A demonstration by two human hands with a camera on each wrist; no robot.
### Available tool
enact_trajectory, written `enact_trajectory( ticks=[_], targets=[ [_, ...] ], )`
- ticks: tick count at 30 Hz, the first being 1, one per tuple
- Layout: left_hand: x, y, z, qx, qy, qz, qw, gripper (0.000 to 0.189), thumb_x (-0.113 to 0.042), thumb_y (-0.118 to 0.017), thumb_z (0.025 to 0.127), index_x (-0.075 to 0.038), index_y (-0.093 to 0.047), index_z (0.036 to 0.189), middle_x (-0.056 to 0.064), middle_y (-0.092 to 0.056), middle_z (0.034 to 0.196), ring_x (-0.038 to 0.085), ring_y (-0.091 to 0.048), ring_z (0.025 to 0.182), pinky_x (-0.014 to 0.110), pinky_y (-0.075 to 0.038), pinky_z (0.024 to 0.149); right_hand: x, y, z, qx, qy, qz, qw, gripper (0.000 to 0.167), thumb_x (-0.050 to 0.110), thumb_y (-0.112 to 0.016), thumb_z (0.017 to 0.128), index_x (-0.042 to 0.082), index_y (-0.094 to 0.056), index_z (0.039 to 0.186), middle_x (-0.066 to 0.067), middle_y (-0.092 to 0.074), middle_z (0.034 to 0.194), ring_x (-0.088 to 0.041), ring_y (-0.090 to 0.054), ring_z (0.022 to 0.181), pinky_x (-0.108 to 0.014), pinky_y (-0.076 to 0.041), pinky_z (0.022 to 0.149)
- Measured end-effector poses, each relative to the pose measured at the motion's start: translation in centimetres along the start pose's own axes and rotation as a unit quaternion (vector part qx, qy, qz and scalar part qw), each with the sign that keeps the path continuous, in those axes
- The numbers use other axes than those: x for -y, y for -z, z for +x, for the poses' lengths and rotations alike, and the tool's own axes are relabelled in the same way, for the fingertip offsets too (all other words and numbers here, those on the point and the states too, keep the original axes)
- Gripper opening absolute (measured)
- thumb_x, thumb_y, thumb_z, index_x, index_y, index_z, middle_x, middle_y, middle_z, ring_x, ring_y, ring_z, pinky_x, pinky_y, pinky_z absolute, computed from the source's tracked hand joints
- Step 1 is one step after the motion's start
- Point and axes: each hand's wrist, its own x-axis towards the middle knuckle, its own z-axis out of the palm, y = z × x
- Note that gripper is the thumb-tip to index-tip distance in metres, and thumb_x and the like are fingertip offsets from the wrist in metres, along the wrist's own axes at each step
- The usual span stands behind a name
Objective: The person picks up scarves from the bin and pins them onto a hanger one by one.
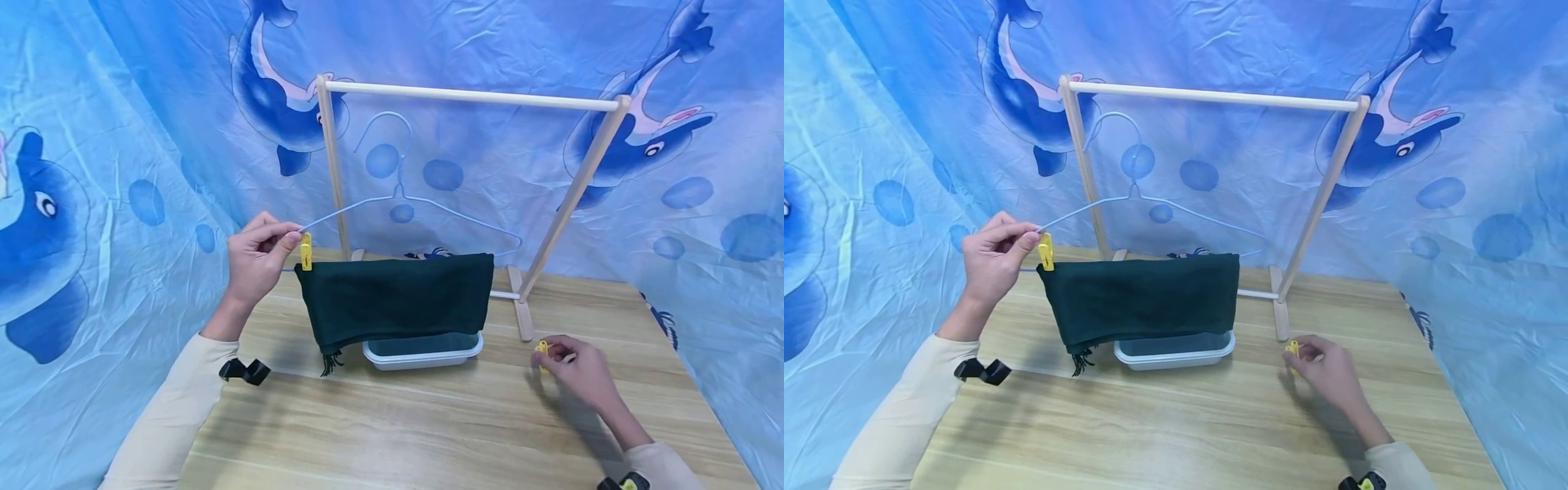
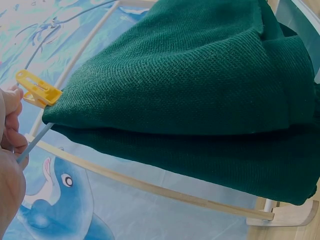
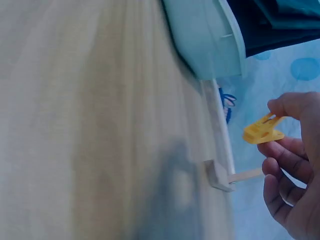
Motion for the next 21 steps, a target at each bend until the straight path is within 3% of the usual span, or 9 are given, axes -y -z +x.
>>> enact_trajectory(
  ticks=[12,21],
  targets=[
    [0.3,-0.2,-0.1,0.001,0.000,0.002,1.0000,0.008,0.007,-0.076,0.088,0.013,-0.075,0.092,0.006,-0.054,0.073,0.007,-0.041,0.060,0.016,-0.028,0.050,1.7,3.1,2.3,-0.024,0.117,0.017,0.9927,0.021,0.009,-0.081,0.082,0.007,-0.072,0.100,0.003,-0.070,0.081,0.001,-0.058,0.072,-0.016,-0.048,0.059],
    [0.2,-0.1,-0.3,0.000,0.001,0.009,1.0000,0.010,0.004,-0.076,0.088,0.014,-0.075,0.091,0.006,-0.055,0.075,0.007,-0.041,0.059,0.016,-0.030,0.050,4.8,5.3,4.5,-0.025,0.156,0.011,0.9874,0.024,0.009,-0.084,0.078,0.007,-0.070,0.098,-0.001,-0.070,0.083,0.000,-0.058,0.075,-0.018,-0.048,0.062]
  ],
)
